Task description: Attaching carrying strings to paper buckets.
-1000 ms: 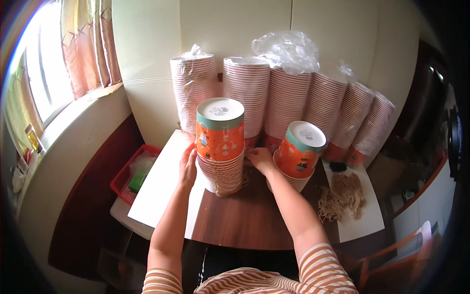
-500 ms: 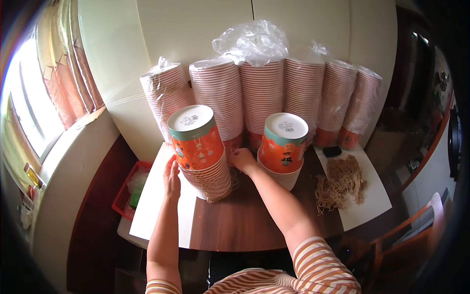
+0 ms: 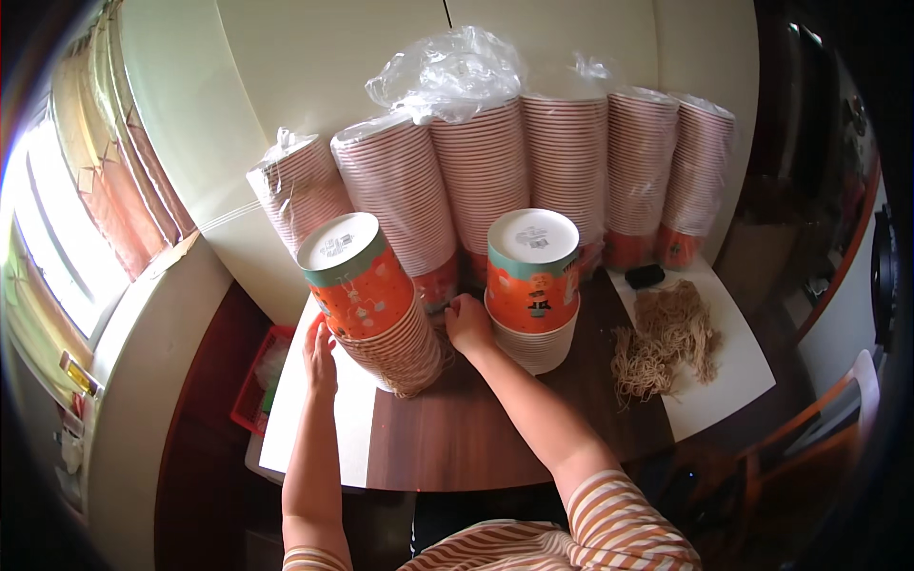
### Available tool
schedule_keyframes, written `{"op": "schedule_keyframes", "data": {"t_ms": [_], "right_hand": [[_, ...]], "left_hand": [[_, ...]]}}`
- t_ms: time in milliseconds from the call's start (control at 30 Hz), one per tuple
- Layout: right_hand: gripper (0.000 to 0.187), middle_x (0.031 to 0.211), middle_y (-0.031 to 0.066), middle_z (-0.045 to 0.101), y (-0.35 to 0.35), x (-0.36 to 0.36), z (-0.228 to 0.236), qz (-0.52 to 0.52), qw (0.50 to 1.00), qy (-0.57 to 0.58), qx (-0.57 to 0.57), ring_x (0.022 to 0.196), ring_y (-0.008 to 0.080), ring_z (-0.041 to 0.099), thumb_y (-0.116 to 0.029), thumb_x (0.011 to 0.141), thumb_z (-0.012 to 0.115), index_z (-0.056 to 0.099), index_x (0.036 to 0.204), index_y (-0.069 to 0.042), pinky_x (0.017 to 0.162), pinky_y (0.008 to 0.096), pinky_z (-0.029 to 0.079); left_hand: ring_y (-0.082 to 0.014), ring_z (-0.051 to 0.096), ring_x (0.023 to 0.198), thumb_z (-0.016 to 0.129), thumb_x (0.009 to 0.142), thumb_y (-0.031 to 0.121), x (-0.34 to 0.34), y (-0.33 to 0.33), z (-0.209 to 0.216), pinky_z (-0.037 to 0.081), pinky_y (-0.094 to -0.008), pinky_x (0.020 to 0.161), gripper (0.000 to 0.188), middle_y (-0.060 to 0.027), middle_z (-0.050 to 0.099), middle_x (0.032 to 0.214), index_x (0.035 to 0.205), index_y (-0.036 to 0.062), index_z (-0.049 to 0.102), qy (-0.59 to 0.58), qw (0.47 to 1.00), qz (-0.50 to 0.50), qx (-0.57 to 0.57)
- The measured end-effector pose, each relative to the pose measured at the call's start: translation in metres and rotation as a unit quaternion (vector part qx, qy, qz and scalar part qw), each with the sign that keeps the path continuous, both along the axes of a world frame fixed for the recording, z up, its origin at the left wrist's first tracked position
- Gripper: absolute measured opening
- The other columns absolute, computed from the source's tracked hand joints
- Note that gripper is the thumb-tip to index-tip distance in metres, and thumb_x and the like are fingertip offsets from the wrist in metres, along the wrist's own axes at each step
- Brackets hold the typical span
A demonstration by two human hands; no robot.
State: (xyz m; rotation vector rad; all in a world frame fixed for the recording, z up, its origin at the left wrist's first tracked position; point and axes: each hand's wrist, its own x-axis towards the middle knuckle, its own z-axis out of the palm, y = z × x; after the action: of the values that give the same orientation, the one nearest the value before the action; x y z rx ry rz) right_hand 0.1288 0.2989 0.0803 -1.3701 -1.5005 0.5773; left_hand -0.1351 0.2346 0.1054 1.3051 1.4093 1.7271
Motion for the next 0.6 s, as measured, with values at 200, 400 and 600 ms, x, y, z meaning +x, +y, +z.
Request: {"op": "schedule_keyframes", "data": {"t_ms": [200,400,600], "right_hand": [[0.021,0.101,0.0221,0.061,-0.01,-0.001,0.017,0.053,0.992,0.03,0.115,0.096,0.0382,0.058,-0.011,0.084,0.051,0.061,0.099,-0.001,0.082,0.0455,0.047],[0.019,0.098,0.0194,0.064,-0.016,-0.001,0.036,0.121,0.975,0.138,0.125,0.095,0.0362,0.06,-0.012,0.087,0.056,0.063,0.103,-0.003,0.084,0.0407,0.047],[0.034,0.093,0.0111,0.065,-0.01,-0.005,0.06,0.112,0.968,0.037,0.224,0.081,0.0167,0.06,-0.011,0.088,0.06,0.054,0.118,0.003,0.072,0.0276,0.049]], "left_hand": [[-0.0209,0.051,0.113,0.048,0.094,0.041,-0.007,0.001,-0.006,0.04,-0.0344,0.091,0.053,-0.0101,0.052,0.129,0.133,0.0054,0.045,-0.035,0.999,0.002,-0.001],[-0.0215,0.052,0.115,0.048,0.095,0.041,-0.003,0.001,-0.014,0.042,-0.035,0.092,0.054,-0.0112,0.047,0.135,0.135,0.0047,0.042,-0.06,0.998,-0.029,0.004],[-0.0184,0.053,0.111,0.044,0.096,0.041,-0.001,0.0,-0.022,0.042,-0.0332,0.09,0.053,-0.0087,0.051,0.131,0.136,0.0059,0.041,-0.08,0.997,-0.022,0.0]]}}
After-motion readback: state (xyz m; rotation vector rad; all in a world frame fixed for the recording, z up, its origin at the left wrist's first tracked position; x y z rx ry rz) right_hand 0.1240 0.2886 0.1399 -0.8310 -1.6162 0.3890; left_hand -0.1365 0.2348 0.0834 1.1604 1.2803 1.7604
